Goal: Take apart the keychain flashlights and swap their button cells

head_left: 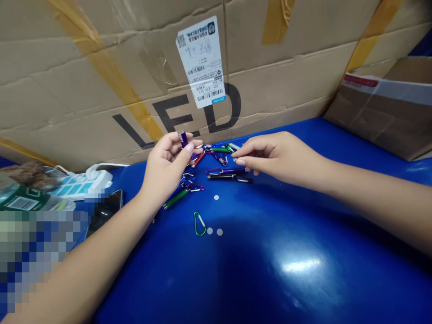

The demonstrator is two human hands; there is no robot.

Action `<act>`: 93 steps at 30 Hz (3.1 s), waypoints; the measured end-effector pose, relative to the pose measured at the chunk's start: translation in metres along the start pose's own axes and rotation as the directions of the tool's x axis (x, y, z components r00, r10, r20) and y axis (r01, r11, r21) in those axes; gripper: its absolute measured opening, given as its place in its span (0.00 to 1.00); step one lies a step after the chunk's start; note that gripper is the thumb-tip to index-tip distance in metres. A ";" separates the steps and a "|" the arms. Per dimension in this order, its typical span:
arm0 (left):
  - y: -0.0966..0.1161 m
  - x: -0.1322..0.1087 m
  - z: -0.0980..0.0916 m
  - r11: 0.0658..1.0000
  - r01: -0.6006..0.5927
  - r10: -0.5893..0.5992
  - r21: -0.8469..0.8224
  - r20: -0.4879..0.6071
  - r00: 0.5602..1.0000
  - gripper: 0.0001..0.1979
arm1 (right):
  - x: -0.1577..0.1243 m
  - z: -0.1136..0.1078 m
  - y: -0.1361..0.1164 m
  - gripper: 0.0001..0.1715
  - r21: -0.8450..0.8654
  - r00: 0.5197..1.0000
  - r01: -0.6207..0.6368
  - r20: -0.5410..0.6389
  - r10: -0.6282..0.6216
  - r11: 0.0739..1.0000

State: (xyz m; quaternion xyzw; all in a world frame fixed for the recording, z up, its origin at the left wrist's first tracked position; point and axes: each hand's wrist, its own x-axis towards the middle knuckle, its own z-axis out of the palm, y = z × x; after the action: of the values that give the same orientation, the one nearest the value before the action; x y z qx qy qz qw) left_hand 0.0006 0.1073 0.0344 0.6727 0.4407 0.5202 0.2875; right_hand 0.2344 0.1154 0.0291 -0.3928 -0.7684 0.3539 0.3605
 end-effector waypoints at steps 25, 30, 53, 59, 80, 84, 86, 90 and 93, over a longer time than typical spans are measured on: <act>-0.011 -0.021 0.015 0.958 -0.133 -0.034 0.253 0.561 0.827 0.12 | -0.009 0.011 -0.005 0.08 -0.209 0.980 0.201 0.057 -0.193 0.957; -0.011 -0.022 0.015 0.968 -0.127 -0.023 0.217 0.578 0.816 0.13 | -0.007 0.008 -0.002 0.08 -0.314 0.935 0.354 0.137 -0.327 0.881; -0.007 -0.021 0.015 0.886 -0.320 0.057 0.335 0.606 0.793 0.11 | -0.011 0.015 0.008 0.14 -0.505 0.931 0.355 0.261 -0.253 0.787; -0.009 -0.021 0.013 0.945 -0.199 -0.012 0.261 0.634 0.774 0.12 | -0.013 0.015 0.009 0.16 -0.556 0.882 0.468 0.336 -0.330 0.687; -0.006 -0.023 0.012 0.817 -0.517 0.240 0.255 0.665 0.707 0.11 | -0.018 0.020 0.007 0.21 -0.475 0.903 0.410 0.333 -0.272 0.779; -0.011 -0.029 0.013 0.576 -0.710 0.462 0.405 0.556 0.692 0.11 | -0.021 0.033 -0.004 0.22 -0.009 0.973 -0.112 0.203 0.112 0.994; -0.012 -0.030 0.012 0.426 -0.764 0.536 0.484 0.545 0.645 0.10 | -0.022 0.037 -0.009 0.22 0.242 0.914 -0.367 0.274 0.300 0.898; -0.010 -0.027 0.011 0.464 -0.724 0.464 0.511 0.556 0.689 0.11 | -0.020 0.034 -0.009 0.24 0.236 0.888 -0.414 0.315 0.334 0.879; -0.005 -0.022 0.011 0.719 -0.540 0.235 0.437 0.579 0.781 0.12 | -0.017 0.025 0.001 0.22 -0.326 0.985 0.088 0.172 -0.032 0.941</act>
State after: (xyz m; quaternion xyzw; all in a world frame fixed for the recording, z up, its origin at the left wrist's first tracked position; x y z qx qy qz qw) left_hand 0.0076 0.0906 0.0168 0.9141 0.3344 0.2242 0.0484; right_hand 0.2219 0.0946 0.0110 -0.3939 -0.8558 0.2390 0.2352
